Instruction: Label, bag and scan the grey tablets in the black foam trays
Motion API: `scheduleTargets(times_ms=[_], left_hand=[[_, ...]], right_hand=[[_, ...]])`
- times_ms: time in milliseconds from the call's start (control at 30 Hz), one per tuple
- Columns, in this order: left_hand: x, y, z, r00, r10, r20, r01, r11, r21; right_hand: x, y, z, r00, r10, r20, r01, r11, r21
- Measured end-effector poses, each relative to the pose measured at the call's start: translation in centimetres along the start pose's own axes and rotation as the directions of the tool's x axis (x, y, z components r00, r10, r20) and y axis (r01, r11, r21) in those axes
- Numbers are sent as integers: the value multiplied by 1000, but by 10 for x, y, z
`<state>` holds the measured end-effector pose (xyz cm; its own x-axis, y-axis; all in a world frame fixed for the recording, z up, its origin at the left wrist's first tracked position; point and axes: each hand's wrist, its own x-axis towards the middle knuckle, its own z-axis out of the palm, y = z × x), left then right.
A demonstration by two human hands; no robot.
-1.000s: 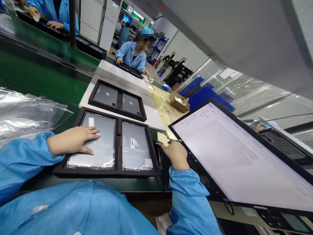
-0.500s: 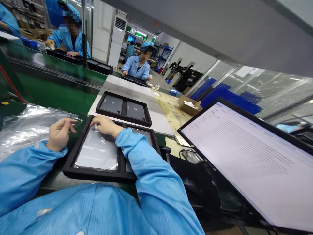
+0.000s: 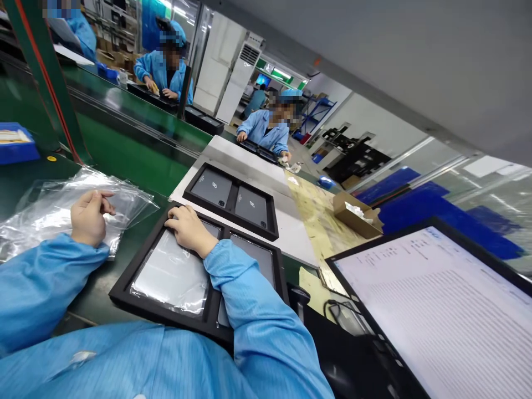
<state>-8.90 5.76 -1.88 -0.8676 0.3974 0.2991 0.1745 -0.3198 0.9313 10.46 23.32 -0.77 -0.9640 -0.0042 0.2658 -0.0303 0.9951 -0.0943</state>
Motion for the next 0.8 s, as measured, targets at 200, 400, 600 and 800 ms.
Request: scheduleTargets(times_ms=[200,400,600,800], left_hand=[[0,-6,-3,999,35,25,-36,999,27],[2,-8,-5,998,15,65,-25,989,149],[3,-10,-11,996,16,85,-37,967,252],[3,-10,-10,994,23,106,-54,955,292]], right_hand=[[-1,-4,-6,999,31,-14,-30,999,34],[-1,-2,-13,997,-39,62,32,992,119],[-4,-2,-12,996,-64,55,56,989,140],[-4,6,-7,989,-139,-43,143,980,135]])
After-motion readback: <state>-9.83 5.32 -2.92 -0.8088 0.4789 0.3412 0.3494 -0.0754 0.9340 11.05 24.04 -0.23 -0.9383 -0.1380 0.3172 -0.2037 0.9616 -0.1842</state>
